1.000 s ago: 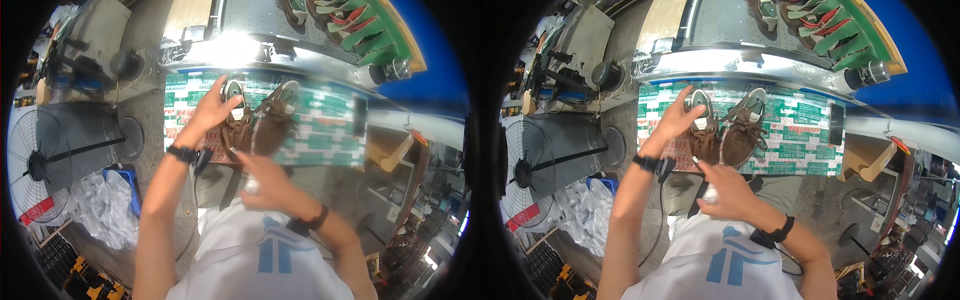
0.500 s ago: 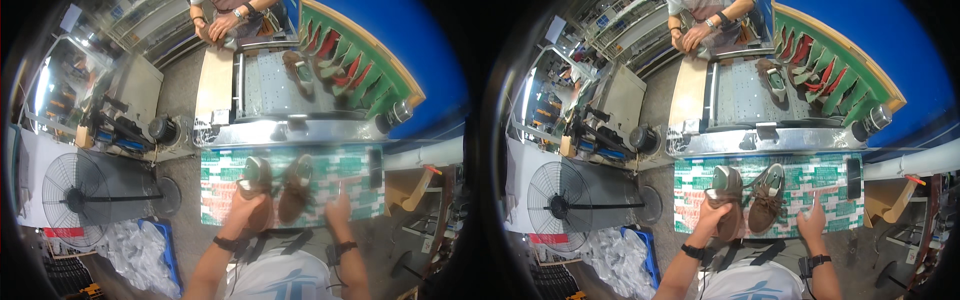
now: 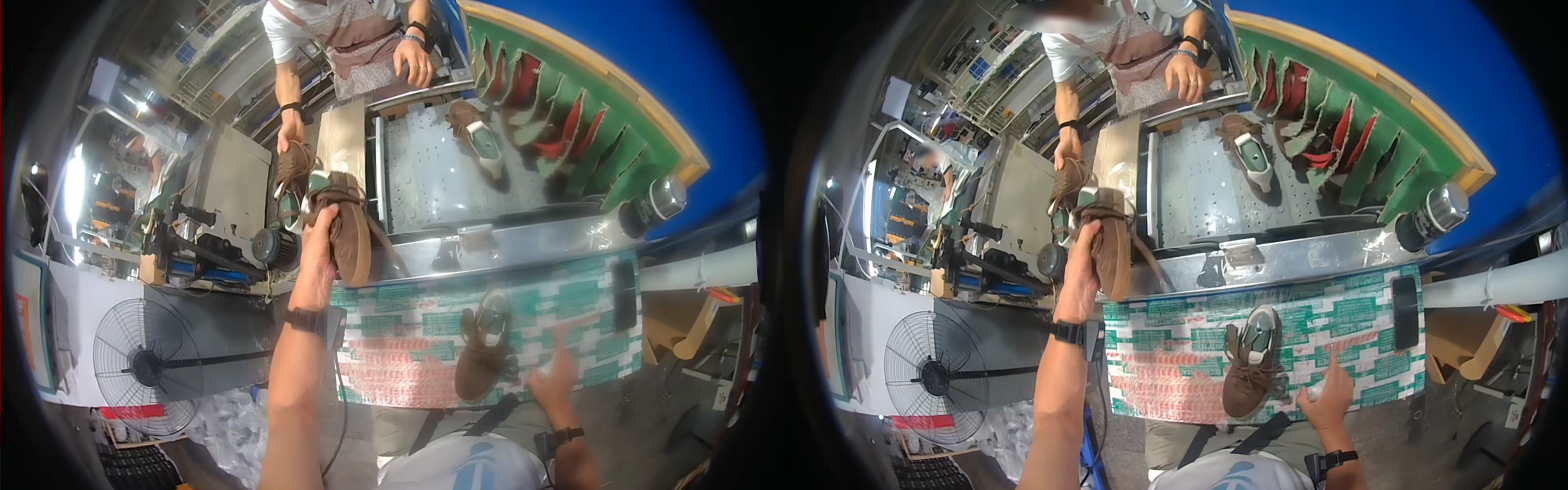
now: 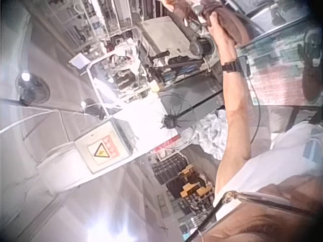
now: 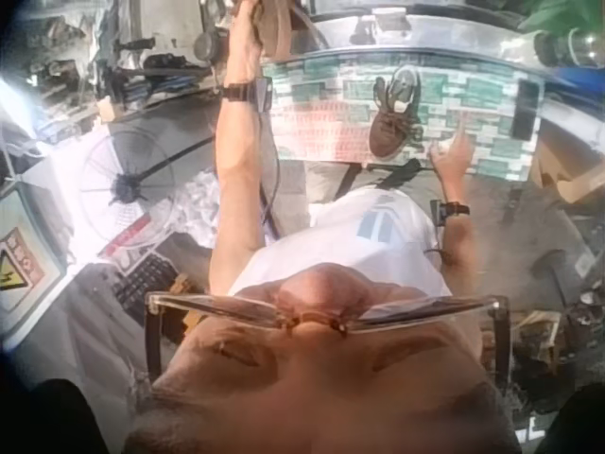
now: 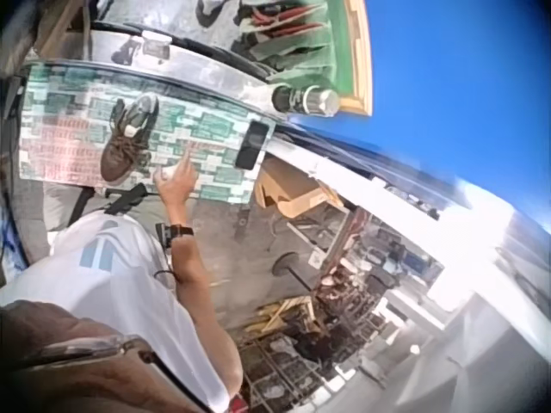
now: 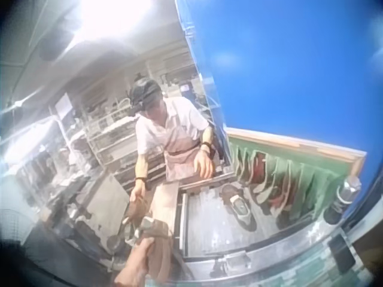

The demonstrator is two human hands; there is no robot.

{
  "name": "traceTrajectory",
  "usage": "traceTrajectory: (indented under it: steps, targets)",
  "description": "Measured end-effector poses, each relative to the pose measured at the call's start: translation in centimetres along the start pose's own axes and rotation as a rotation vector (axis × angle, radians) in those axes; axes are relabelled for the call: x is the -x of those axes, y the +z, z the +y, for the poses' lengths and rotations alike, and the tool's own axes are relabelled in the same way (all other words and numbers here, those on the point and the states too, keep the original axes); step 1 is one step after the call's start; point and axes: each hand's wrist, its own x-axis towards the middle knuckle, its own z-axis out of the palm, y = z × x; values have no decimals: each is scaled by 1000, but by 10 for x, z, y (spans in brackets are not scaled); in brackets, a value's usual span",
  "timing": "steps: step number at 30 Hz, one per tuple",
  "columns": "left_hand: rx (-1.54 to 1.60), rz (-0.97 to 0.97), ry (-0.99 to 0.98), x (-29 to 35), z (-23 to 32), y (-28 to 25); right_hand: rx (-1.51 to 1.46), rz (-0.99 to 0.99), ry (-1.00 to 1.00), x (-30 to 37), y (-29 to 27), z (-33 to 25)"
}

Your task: The recorder is assembling components of shoes, including inserting lasts and checking laces at a factory workstation.

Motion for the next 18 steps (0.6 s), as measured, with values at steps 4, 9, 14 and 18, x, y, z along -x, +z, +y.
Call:
traceTrajectory:
  steps: [4, 9, 14, 18]
  targets:
    - [-110, 23, 46, -68, -2, 27, -7, 55, -43, -6, 2, 0]
    - [-208, 524, 233, -185, -18, 23, 1, -14, -82, -17, 3, -3]
    - [-784, 721, 223, -183, -20, 34, 26, 0, -86, -9, 9, 3]
    - [-1151, 201, 869, -107, -52, 13, 9, 2, -68, -1, 14, 8]
